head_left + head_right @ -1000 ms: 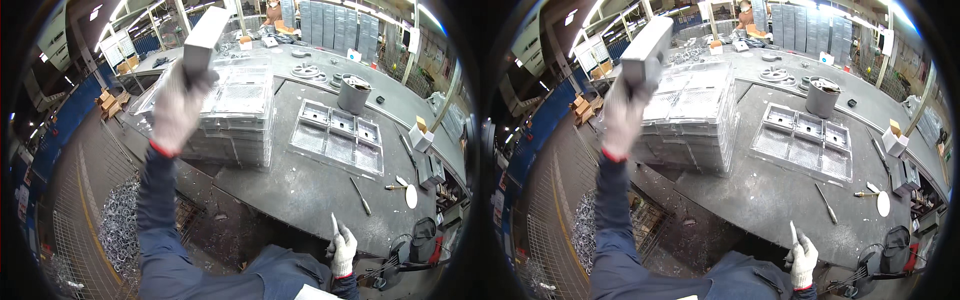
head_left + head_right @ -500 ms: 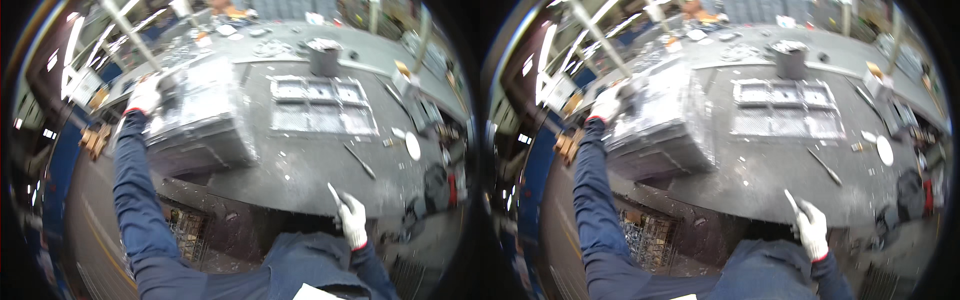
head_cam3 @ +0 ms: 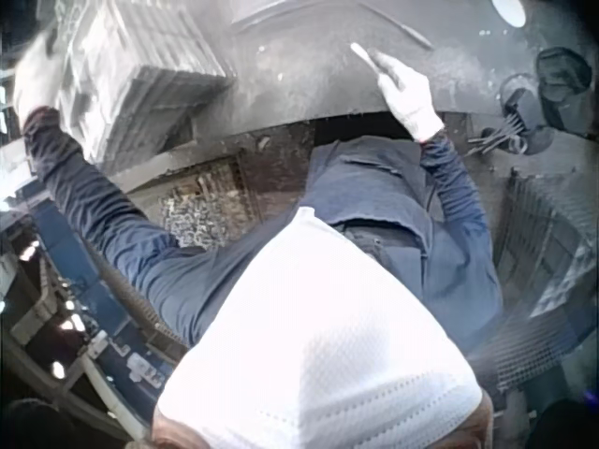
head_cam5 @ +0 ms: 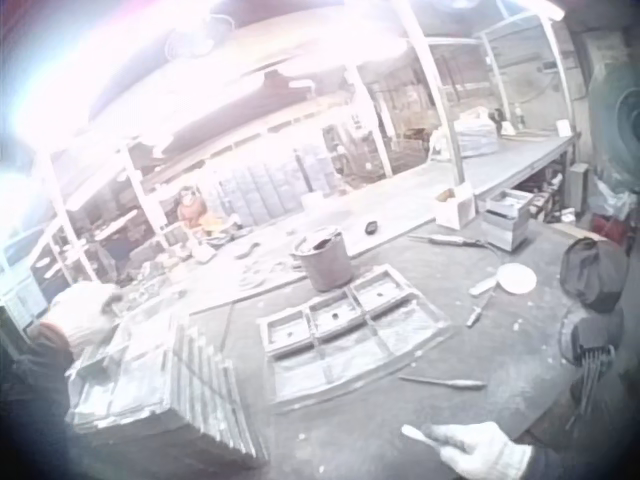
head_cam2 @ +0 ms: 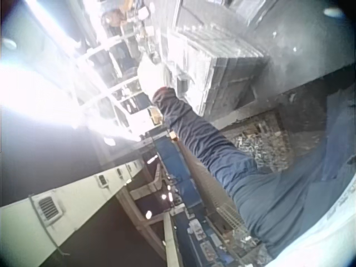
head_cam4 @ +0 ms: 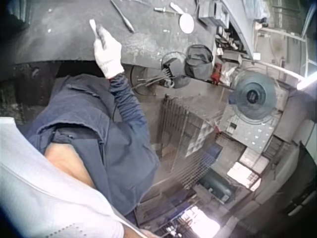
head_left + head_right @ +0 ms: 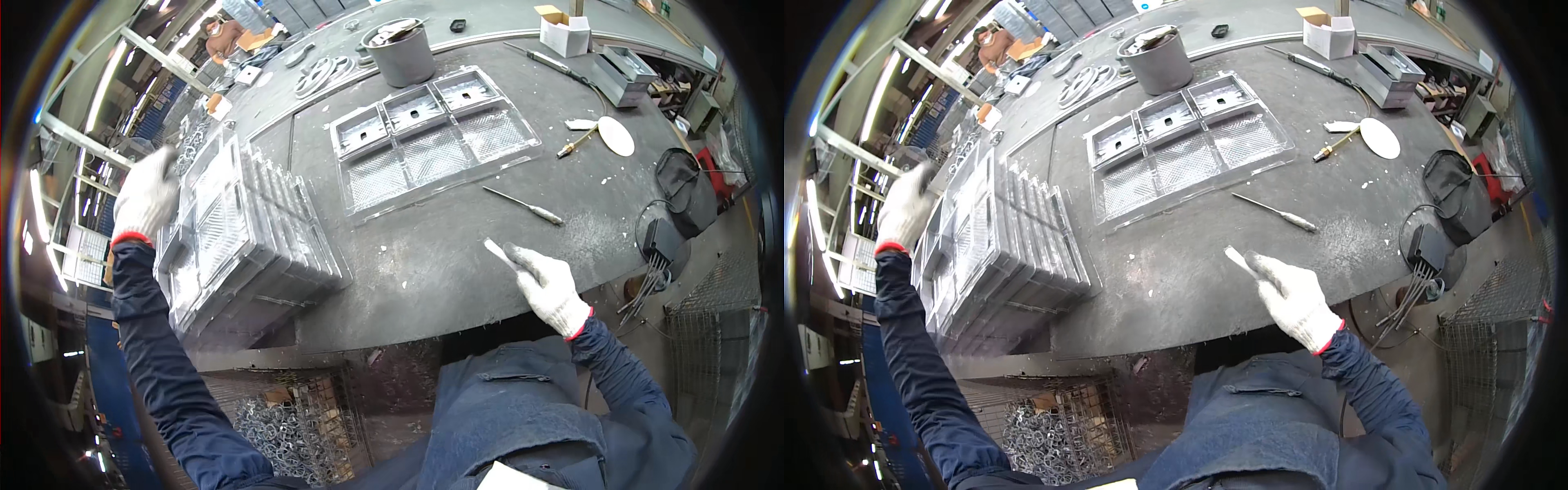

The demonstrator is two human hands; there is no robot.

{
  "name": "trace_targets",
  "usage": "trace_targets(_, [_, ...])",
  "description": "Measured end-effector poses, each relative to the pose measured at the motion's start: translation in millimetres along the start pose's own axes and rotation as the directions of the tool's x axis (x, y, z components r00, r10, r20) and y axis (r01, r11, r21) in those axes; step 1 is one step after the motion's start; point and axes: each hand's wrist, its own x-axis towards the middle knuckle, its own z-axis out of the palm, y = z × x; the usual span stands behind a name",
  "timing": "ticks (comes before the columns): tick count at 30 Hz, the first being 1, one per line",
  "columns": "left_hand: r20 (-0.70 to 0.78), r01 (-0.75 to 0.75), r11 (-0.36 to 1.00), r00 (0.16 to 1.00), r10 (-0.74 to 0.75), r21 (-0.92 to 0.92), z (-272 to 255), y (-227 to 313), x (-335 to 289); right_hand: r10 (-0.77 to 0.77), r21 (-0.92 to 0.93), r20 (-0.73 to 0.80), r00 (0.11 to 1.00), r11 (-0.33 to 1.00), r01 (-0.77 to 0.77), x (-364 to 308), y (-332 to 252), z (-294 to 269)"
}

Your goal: The person deburrs metal components by scraping their edges and inner surfaces with hand tools, then places the finished components onto a stack.

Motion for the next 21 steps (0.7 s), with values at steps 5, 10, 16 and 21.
trace_targets(5, [0.18, -0.232, 0.897, 0.931, 0.317, -0.377, -15, 184, 106, -0.242, -0.515, 0.088, 0.966, 0.82, 0.252, 30, 14, 2])
trace_targets(10, [0.498, -0.116, 0.963, 0.837, 0.226, -0.243, 150, 273, 184, -0.186, -0.572, 0.114, 0.976, 0.791, 0.218, 64, 0, 6])
trace_targets(16, [0.477, 0.206, 0.872, 0.878, 0.036, -0.444, 302, 285, 200, -0.06, -0.549, 0.23, 0.971, 0.816, 0.181, 63, 2, -10])
trace_targets(21, [0.322, 0.231, 0.887, 0.942, -0.1, -0.399, 291, 302, 215, -0.126, -0.531, 0.128, 0.984, 0.829, 0.176, 65, -1, -25])
